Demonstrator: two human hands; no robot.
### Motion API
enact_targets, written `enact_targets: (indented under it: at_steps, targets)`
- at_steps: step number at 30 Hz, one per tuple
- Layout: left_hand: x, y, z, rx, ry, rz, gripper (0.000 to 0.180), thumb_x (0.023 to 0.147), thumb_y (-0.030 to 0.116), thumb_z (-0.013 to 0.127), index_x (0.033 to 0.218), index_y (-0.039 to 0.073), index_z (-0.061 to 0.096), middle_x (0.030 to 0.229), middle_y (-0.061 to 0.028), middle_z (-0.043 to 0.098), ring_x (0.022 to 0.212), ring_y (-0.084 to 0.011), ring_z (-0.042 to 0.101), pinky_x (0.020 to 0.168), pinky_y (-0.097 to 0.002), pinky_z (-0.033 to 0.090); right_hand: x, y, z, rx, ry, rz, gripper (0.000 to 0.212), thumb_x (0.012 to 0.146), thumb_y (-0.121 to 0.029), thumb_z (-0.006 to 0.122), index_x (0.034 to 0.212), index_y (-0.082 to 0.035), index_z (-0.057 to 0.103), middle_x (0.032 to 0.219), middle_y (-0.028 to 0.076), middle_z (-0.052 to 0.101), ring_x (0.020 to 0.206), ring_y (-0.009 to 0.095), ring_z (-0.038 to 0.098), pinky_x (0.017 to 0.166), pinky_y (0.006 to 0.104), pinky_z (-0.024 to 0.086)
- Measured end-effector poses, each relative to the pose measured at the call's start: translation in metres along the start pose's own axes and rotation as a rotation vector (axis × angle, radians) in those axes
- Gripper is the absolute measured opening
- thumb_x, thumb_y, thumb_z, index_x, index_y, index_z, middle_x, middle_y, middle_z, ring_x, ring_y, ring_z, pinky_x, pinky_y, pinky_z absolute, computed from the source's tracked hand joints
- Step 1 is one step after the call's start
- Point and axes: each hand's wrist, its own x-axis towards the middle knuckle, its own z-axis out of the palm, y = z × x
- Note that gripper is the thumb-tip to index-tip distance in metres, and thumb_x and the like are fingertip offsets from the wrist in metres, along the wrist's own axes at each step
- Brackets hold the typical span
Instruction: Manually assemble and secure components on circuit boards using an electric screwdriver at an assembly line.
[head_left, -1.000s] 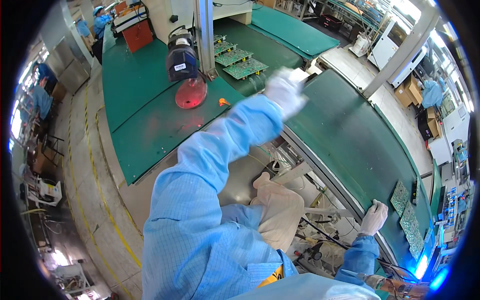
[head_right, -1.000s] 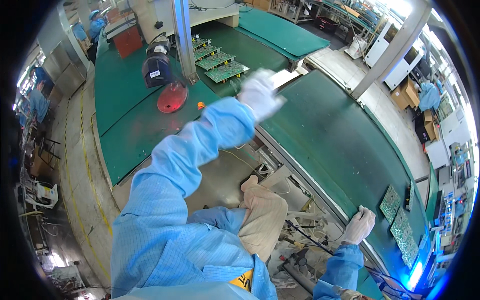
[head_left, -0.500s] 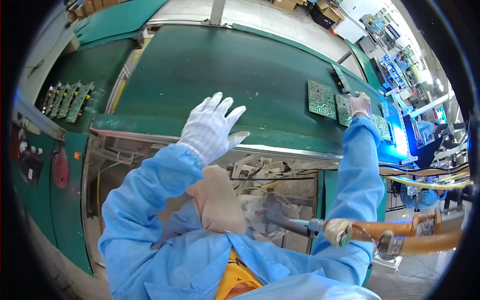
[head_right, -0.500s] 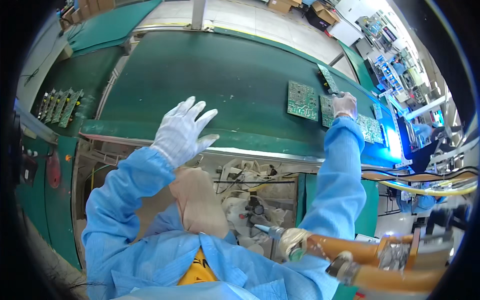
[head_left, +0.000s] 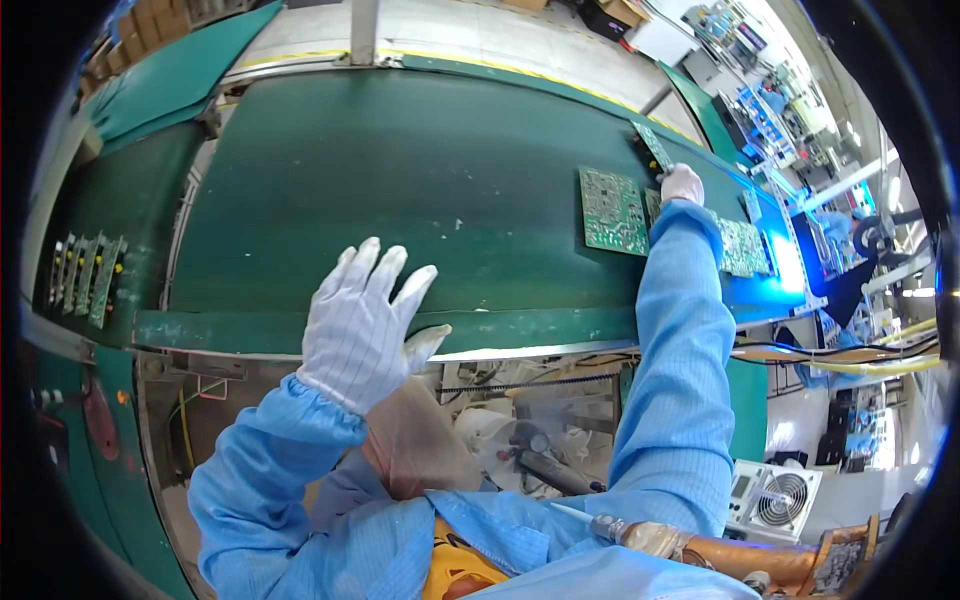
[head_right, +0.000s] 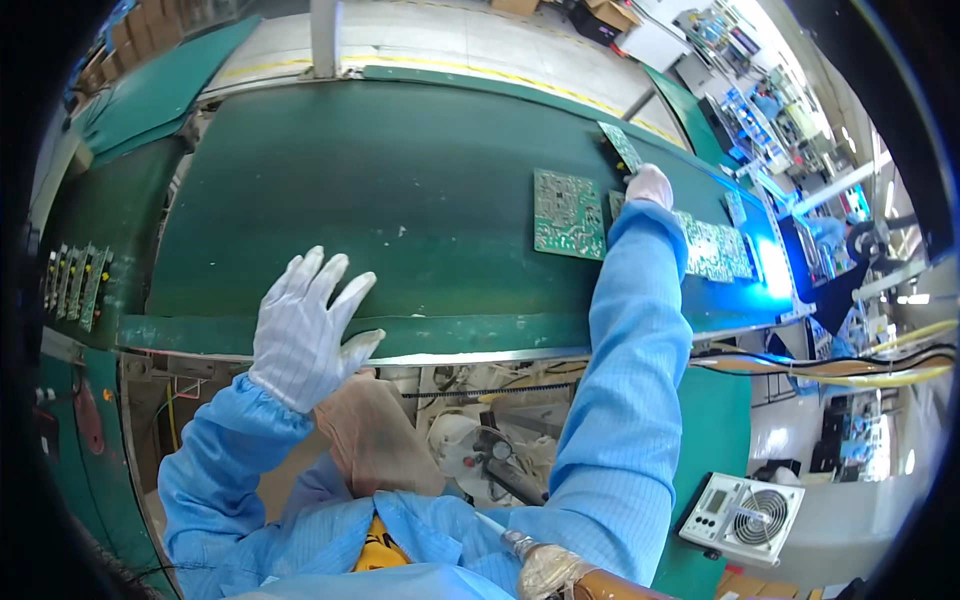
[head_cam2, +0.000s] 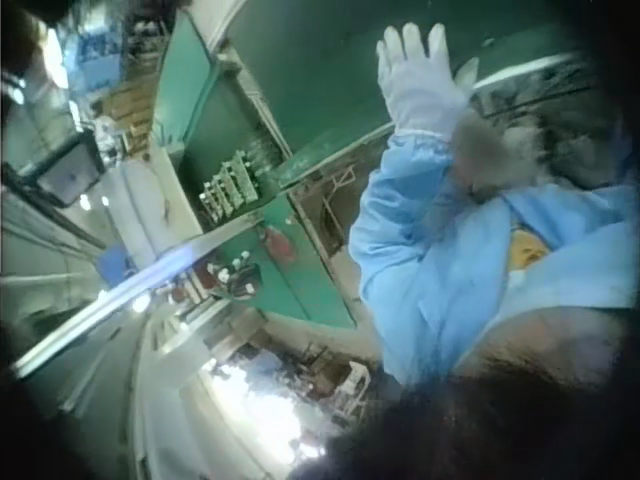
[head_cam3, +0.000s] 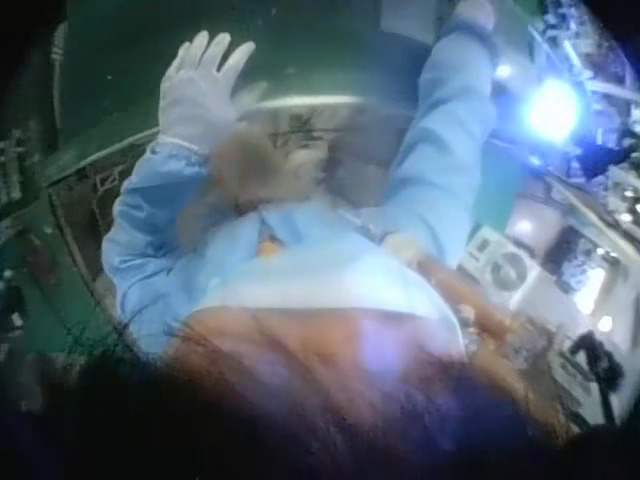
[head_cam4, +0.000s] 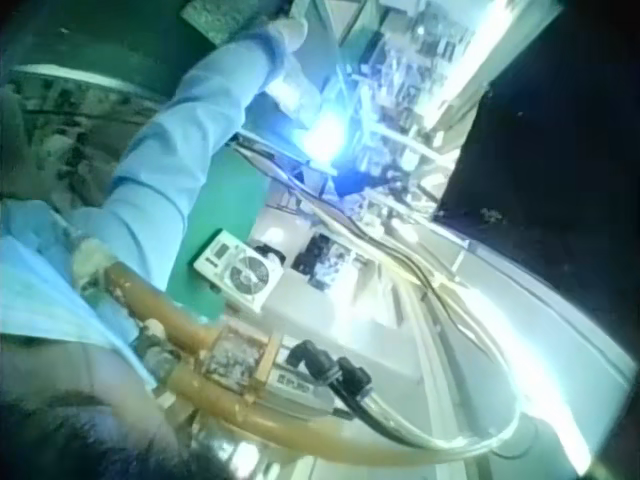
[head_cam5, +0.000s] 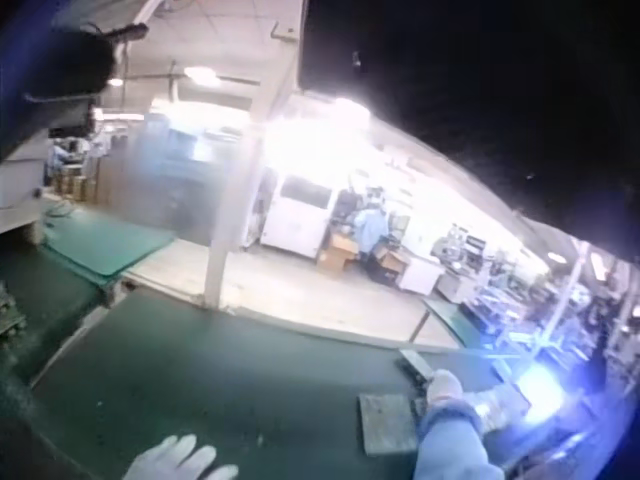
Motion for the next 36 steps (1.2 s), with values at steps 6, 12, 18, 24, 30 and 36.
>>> enact_targets:
  at_steps: [6, 12, 18, 24, 30, 36]
  targets:
    - [0.004, 0.0, 0.007, -0.003, 0.046, 0.028, 0.059, 0.081, 0.052, 0.061, 0.125, 0.013, 0.056, 0.123, -0.0138, 0.052, 0.122, -0.0327, 0.043, 0.108, -0.0455, 0.032, 0.016, 0.005, 0.01, 0.023, 0.348, -0.21, 0.021, 0.089, -0.021, 0.054, 0.086, -0.01, 0.071, 0.088, 0.016, 0.068, 0.087, 0.033, 0.065, 0.08, 0.0429, 0.051]
    - [0.007, 0.005, 0.001, -0.023, 0.055, -0.001, 0.056, 0.083, 0.052, 0.058, 0.122, 0.012, 0.059, 0.124, -0.0117, 0.055, 0.123, -0.0295, 0.045, 0.108, -0.0416, 0.032, -0.016, -0.04, -0.061, 0.654, 0.163, -0.227, 0.021, 0.086, -0.019, 0.057, 0.096, -0.008, 0.073, 0.086, 0.012, 0.071, 0.083, 0.024, 0.068, 0.079, 0.0335, 0.053]
    - [-0.013, -0.005, 0.006, -0.424, 0.21, -0.172, 0.077, 0.08, 0.048, 0.066, 0.139, 0.007, 0.039, 0.13, -0.0141, 0.051, 0.122, -0.0327, 0.047, 0.105, -0.0413, 0.038, -0.138, -0.116, -0.131, 1.333, -0.534, -0.428, 0.029, 0.093, -0.008, 0.042, 0.113, 0.01, 0.055, 0.101, 0.015, 0.062, 0.085, 0.023, 0.065, 0.077, 0.0311, 0.055]
    - [-0.037, -0.031, -0.019, -1.775, 0.111, -0.242, 0.069, 0.087, 0.024, 0.065, 0.143, 0.0, 0.031, 0.139, -0.0138, 0.044, 0.128, -0.0206, 0.042, 0.106, -0.0339, 0.035, -0.257, -0.145, -0.184, 0.842, -0.497, -1.024, 0.023, 0.085, -0.009, 0.049, 0.099, 0.003, 0.063, 0.089, 0.008, 0.061, 0.077, 0.015, 0.06, 0.062, 0.0288, 0.048]
    - [-0.089, -0.024, -0.027, -1.967, -0.117, -0.262, 0.047, 0.09, 0.024, 0.063, 0.129, -0.001, 0.05, 0.12, -0.0116, 0.06, 0.102, -0.0179, 0.063, 0.084, -0.0325, 0.055, -0.314, -0.161, -0.205, 0.984, -0.867, -0.566, 0.058, 0.094, -0.046, 0.042, 0.127, -0.001, 0.053, 0.113, 0.022, 0.058, 0.052, 0.013, 0.059, 0.049, 0.0235, 0.05]
    - [-0.149, -0.035, -0.034, -2.009, 0.099, -0.338, 0.054, 0.089, 0.028, 0.065, 0.131, -0.001, 0.047, 0.121, -0.0115, 0.06, 0.107, -0.0192, 0.061, 0.091, -0.0346, 0.052, -0.318, -0.154, -0.179, 1.145, -0.714, -0.155, 0.069, 0.088, -0.056, 0.054, 0.132, -0.003, 0.048, 0.114, 0.021, 0.059, 0.053, 0.013, 0.059, 0.05, 0.0236, 0.05]
